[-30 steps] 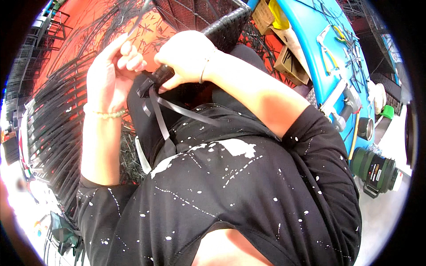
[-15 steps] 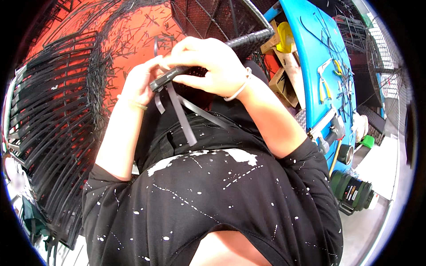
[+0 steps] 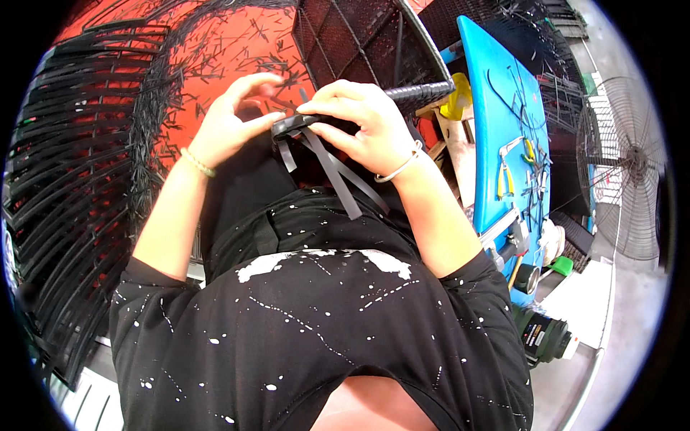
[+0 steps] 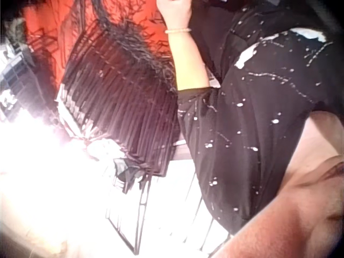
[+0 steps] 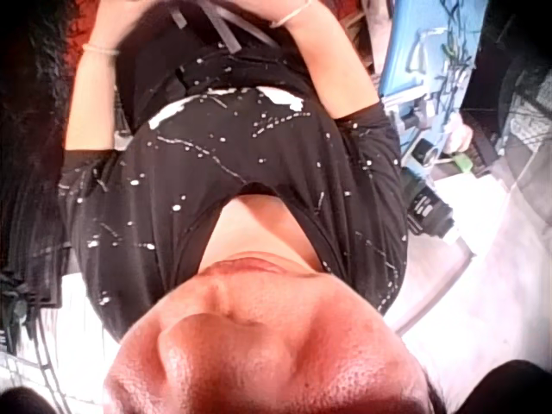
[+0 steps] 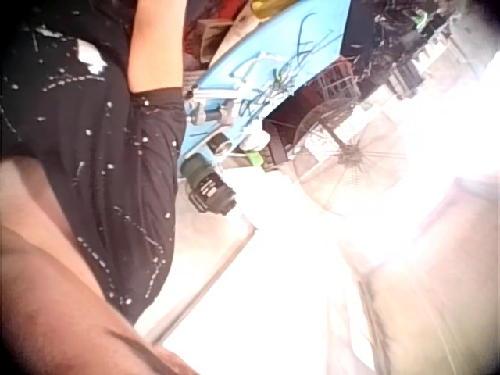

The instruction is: The person weaves black plastic strips through the frame of a chair while seated on the floor. They use a staple gun to secure the strips and pliers to trim excess material, repeating the process along the frame.

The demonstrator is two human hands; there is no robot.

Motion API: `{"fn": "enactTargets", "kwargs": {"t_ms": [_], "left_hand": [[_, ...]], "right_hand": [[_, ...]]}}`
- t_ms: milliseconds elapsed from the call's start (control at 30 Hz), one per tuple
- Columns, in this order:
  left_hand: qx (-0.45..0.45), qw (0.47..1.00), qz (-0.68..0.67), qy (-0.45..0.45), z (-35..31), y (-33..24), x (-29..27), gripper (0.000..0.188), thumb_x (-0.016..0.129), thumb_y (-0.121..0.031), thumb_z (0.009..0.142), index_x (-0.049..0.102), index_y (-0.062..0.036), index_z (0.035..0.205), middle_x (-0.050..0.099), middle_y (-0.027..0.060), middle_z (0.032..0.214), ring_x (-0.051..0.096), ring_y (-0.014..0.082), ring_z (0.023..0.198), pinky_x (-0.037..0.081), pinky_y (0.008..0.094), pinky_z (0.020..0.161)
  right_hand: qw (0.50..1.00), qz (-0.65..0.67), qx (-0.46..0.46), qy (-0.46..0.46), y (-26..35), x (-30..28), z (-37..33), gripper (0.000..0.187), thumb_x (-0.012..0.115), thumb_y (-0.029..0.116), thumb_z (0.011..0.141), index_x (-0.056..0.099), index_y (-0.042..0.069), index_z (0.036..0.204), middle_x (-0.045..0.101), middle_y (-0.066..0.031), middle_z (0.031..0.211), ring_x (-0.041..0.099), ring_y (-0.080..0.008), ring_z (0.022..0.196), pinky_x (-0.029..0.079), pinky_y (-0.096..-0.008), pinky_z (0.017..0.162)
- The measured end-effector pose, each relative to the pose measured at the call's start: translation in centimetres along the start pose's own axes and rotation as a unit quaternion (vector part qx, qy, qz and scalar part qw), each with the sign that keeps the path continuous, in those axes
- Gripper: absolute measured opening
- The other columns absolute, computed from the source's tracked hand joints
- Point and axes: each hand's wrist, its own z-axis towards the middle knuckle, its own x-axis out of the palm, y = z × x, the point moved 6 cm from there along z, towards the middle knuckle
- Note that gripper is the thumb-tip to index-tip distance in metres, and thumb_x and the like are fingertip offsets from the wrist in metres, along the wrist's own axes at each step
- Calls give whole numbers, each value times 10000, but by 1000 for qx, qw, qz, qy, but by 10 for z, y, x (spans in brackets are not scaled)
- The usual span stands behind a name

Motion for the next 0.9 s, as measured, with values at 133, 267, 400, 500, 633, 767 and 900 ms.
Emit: {"fn": "enactTargets", "kwargs": {"t_ms": [133,267,400,500,633,767,900], "left_hand": [[91,986,131,38,8,9,-2,345,717,-130,862,679,-112,1204,585,65,1327,581,191,1172,454,345,1018],[73,990,124,11,13,32,3,239,667,-95,892,711,-79,1126,656,88,1183,635,231,1081,499,337,951],[128,966,207,-91,7,26,-12,223,638,-122,917,698,-96,1130,628,69,1109,606,247,1047,495,351,920],[165,933,292,-128,-1,14,-19,220,637,-150,926,693,-123,1137,599,62,1084,587,253,1032,489,359,901],[117,945,280,-122,-5,13,-23,226,640,-165,931,691,-128,1147,637,57,990,634,268,904,516,347,806],[80,963,210,-149,4,14,-25,220,631,-183,953,687,-84,1141,705,47,893,690,230,792,547,312,734],[-206,931,-270,-136,13,19,-16,221,615,-191,978,673,-1,1075,731,81,981,699,141,927,565,266,820]], "right_hand": [[1000,-12,-6,9,3,1,2,244,750,124,769,726,72,1006,675,-88,928,667,-292,838,532,-369,722],[1000,-22,1,7,4,1,1,263,763,125,759,731,104,1019,669,-65,920,663,-262,836,518,-363,735],[998,-57,5,7,5,0,-2,266,762,126,760,734,131,1024,669,-50,925,656,-233,863,489,-350,770],[996,-86,-6,0,8,0,-2,271,759,122,750,733,145,1018,666,-38,935,647,-226,884,474,-355,794],[981,-163,-90,-56,34,-4,-2,295,743,115,714,729,140,1008,638,-8,909,627,-228,851,470,-369,787],[983,-156,-81,-57,49,2,-23,257,706,76,729,736,83,985,633,-6,878,625,-200,777,459,-346,713],[980,-169,-67,-82,49,8,-38,249,721,64,741,747,83,988,648,5,902,626,-172,783,442,-319,713]]}}
